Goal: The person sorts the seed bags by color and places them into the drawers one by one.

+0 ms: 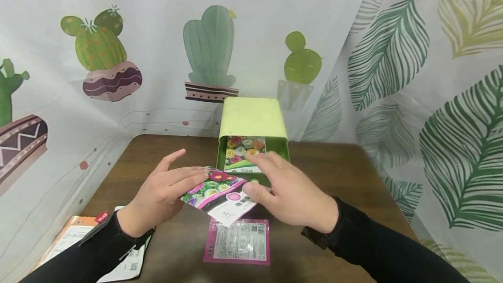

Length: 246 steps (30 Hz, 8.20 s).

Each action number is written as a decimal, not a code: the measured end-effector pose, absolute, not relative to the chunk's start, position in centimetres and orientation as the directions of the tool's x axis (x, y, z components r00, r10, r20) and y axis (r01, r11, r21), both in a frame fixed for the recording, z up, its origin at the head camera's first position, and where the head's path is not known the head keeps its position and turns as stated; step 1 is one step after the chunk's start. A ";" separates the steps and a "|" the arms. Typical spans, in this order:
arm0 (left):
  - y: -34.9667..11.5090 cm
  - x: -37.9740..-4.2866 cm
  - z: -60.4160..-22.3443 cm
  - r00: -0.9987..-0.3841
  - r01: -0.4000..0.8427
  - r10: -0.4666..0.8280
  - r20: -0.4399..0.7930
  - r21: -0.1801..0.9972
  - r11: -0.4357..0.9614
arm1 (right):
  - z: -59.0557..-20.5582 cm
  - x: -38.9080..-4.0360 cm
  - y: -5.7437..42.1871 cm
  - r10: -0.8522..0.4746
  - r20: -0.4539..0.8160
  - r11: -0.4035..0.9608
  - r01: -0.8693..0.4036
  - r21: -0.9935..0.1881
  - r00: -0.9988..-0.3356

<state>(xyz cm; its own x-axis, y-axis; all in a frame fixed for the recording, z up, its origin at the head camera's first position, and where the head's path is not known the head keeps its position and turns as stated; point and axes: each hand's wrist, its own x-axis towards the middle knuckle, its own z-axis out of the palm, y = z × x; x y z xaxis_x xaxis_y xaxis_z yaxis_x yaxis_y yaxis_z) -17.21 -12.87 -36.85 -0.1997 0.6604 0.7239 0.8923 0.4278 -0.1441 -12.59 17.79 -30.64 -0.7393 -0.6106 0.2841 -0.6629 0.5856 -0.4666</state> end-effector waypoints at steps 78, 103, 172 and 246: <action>-18.7 -26.9 -40.9 -0.888 0.460 0.456 0.063 0.116 0.880 | -31.4 -27.4 12.9 -0.664 -0.451 0.696 -0.714 -0.081 -0.596; -13.9 -18.1 -48.1 -0.755 0.639 0.618 0.219 0.036 0.768 | -34.7 -17.5 15.4 -0.757 0.523 0.544 -0.820 0.175 -0.391; -14.3 -15.2 -46.3 -0.608 0.793 0.563 0.560 0.401 0.458 | -41.3 -12.9 16.2 -0.709 0.172 0.595 -0.712 -0.373 -0.683; -19.6 -25.5 -43.6 -0.929 0.359 0.345 0.138 0.097 0.928 | -24.2 -14.4 18.7 -0.706 0.468 0.693 -0.656 0.300 -0.531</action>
